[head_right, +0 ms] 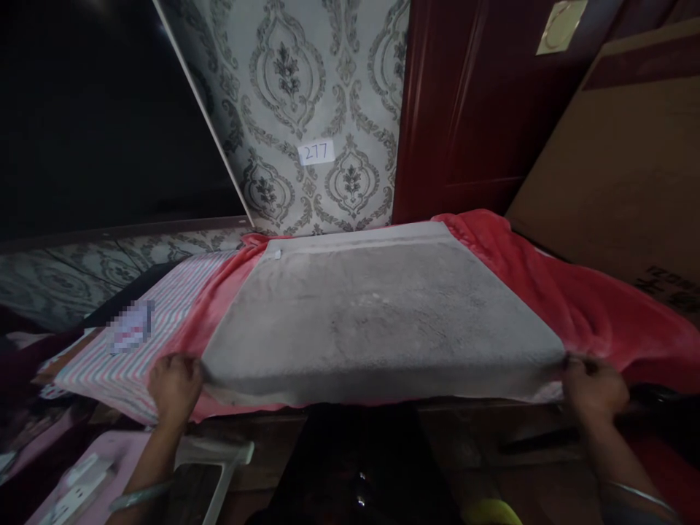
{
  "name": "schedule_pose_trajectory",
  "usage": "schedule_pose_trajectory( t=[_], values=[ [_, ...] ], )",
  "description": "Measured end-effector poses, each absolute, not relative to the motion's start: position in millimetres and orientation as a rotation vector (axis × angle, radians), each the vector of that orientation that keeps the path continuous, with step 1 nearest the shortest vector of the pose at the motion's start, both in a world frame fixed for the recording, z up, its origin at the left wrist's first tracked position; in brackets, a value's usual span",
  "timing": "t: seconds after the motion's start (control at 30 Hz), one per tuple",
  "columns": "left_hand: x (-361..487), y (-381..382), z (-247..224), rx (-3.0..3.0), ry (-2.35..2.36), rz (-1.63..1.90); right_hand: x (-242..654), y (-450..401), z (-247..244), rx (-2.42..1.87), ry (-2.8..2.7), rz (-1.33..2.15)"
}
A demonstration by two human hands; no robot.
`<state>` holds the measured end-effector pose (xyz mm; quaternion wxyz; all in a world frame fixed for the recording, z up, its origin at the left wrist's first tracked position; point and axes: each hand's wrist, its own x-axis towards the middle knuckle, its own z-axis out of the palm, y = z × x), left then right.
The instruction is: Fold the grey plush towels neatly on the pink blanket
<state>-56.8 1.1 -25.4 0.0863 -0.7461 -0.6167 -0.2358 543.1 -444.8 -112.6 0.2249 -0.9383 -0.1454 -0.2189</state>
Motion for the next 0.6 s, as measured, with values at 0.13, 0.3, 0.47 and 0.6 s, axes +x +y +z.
schedule_pose_trajectory(
  t=[0.13, 0.3, 0.47, 0.6],
  values=[
    [-3.2, -19.9, -15.7, -2.445, -1.515, -0.686, 496.3, -386.7, -73.2, -2.380, -0.728, -0.622],
    [54.6, -36.4, -22.3, -2.732, -1.279, -0.300, 451.0, -322.1, -62.9, -2.541, -1.173, -0.477],
    [23.3, -22.7, -29.0, -2.539, -1.516, -0.230, 458.8, -332.5, -81.2, -2.738, -1.098, -0.380],
    [39.8, -26.7, -18.1, -2.561, -1.603, -0.298, 447.6, -312.3, -65.5, -2.769, -1.006, -0.272]
  ],
)
